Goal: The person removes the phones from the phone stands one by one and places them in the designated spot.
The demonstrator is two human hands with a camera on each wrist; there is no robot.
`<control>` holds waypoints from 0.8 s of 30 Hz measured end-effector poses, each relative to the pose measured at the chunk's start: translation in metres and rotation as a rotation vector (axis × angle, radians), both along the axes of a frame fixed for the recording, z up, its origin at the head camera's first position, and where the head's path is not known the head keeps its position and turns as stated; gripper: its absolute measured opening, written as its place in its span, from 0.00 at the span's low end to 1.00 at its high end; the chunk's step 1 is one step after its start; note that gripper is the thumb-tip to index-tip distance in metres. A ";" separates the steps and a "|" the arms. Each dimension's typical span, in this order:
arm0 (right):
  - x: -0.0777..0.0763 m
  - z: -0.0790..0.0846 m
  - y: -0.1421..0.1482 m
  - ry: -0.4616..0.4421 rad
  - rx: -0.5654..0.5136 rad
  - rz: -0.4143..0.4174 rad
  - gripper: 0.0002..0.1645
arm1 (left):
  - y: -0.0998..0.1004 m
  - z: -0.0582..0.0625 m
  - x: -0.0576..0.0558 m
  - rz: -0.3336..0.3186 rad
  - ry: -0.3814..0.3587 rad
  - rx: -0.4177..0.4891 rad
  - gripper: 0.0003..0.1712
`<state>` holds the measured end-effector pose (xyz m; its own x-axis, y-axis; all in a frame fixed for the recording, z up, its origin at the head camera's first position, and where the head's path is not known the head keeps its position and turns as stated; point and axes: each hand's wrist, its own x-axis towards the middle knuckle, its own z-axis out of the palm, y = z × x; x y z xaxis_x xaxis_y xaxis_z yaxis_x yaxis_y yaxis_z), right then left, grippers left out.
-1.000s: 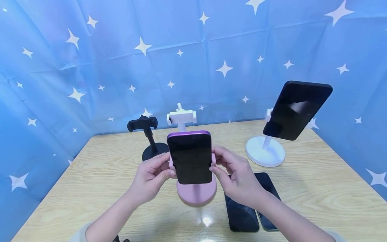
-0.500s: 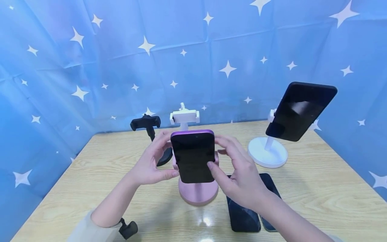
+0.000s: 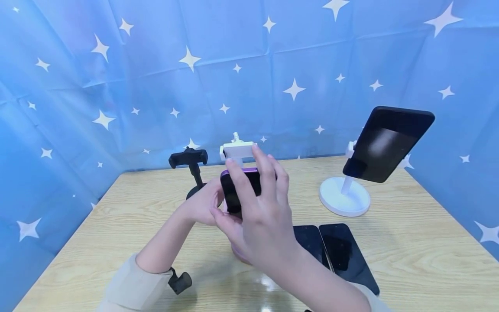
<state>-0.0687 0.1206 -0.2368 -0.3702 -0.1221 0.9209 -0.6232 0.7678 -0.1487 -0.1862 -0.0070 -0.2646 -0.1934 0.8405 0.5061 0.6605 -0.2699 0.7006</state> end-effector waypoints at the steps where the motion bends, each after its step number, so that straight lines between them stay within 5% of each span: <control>1: -0.002 -0.001 -0.001 -0.014 0.007 -0.021 0.34 | 0.000 0.000 0.000 0.003 0.000 -0.008 0.32; 13: -0.017 -0.004 -0.011 0.082 0.049 -0.273 0.34 | -0.002 0.001 -0.004 0.031 -0.016 -0.040 0.25; 24: -0.018 -0.005 -0.013 0.050 0.005 -0.267 0.26 | 0.001 -0.002 -0.010 -0.040 0.018 0.024 0.24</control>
